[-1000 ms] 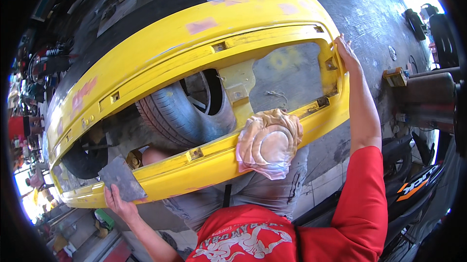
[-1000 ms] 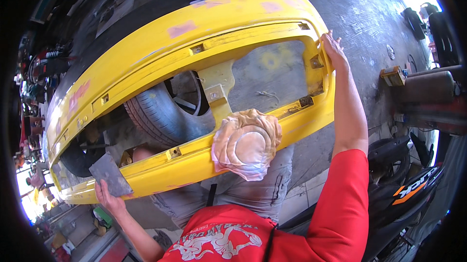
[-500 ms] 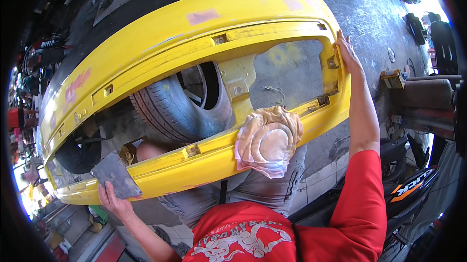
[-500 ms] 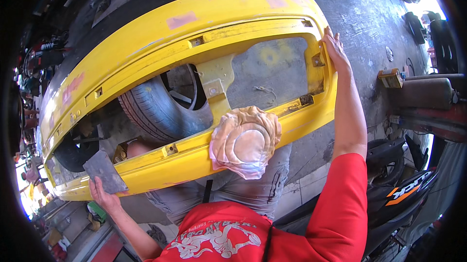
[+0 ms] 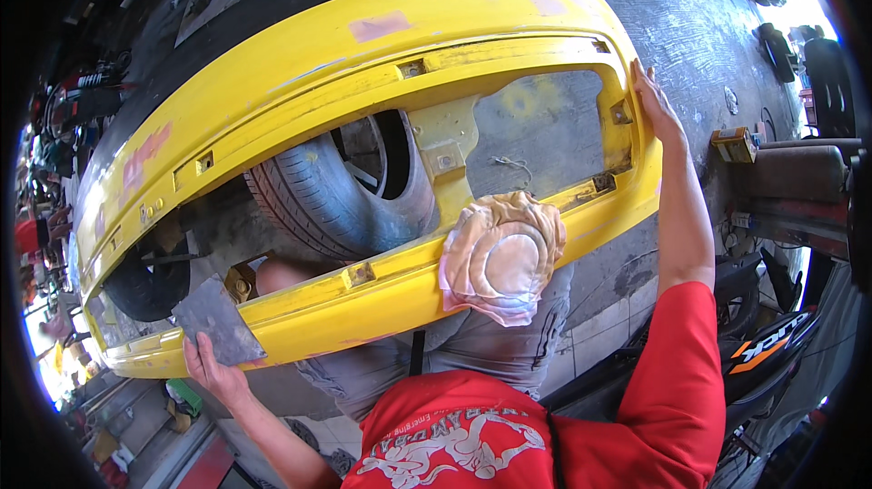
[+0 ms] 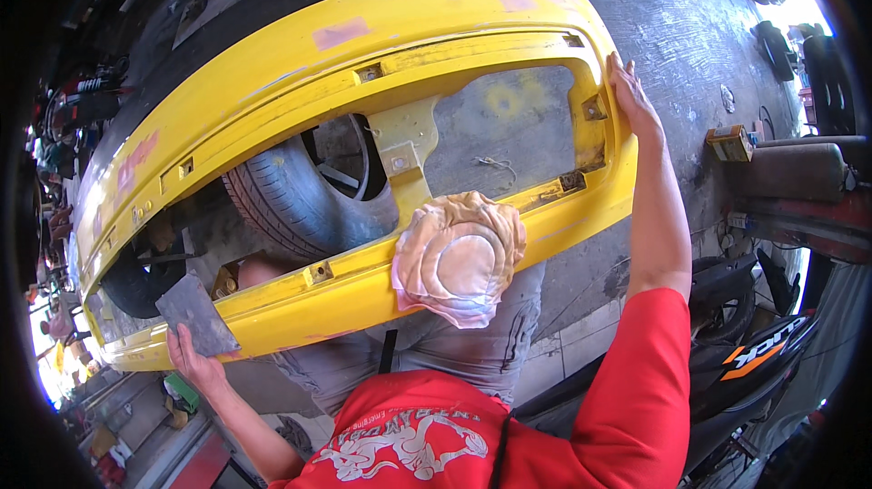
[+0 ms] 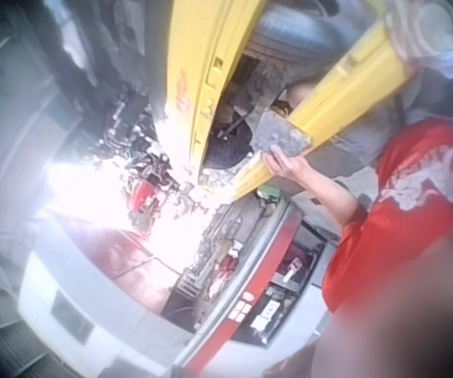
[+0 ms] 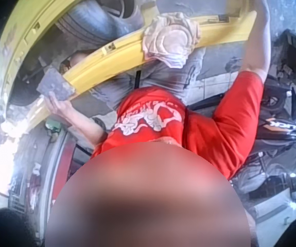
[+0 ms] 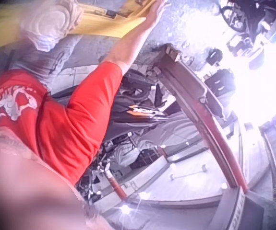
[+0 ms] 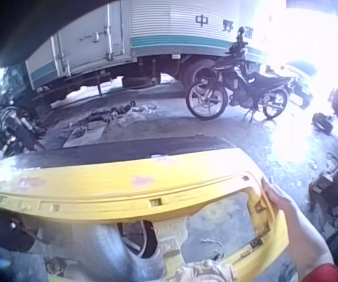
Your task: The person sands a yellow car bumper with a sanding block, then wipes it with a cloth. They pour liquid from a container onto the cloth and continue wiping the surface. The person briefly interacts with another person before resuming wiping the bumper.
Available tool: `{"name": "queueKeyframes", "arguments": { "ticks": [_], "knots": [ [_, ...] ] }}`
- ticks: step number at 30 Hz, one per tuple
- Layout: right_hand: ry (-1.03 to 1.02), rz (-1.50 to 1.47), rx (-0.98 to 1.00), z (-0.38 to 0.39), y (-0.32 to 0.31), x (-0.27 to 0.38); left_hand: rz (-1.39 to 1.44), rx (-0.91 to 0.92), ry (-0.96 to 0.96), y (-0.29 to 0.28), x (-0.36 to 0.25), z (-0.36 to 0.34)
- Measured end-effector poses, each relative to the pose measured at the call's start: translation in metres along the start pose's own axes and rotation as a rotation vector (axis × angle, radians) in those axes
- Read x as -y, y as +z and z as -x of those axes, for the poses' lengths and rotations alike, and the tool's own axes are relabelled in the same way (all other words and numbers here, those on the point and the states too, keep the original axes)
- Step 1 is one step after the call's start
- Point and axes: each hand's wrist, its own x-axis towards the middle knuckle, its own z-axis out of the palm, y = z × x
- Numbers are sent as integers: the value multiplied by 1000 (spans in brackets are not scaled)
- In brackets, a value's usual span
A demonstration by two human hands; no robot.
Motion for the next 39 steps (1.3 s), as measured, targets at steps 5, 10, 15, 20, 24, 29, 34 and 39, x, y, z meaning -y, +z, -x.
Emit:
{"name": "queueKeyframes", "arguments": {
  "ticks": [5,10,15,20,24,29,34,39],
  "knots": [
    [-94,125,-67,35,10,-22,4,-37,-10,-2,4,-2],
    [-58,138,-81,30,12,-20,-26,-15,13,-3,4,-3],
    [109,63,-82,-6,11,-4,-18,31,11,-3,3,-2],
    [158,1,-85,-23,11,7,-16,26,-2,-1,0,-2],
    [119,-53,-68,-15,7,6,-33,29,-5,0,0,-3],
    [3,-83,-23,4,-1,0,-36,-10,2,1,3,-2],
    [-33,-151,-13,8,-2,0,-73,-24,20,-1,4,-2],
    [6,-101,-68,-4,8,-2,-34,7,-7,-3,4,-3]
  ]
}}
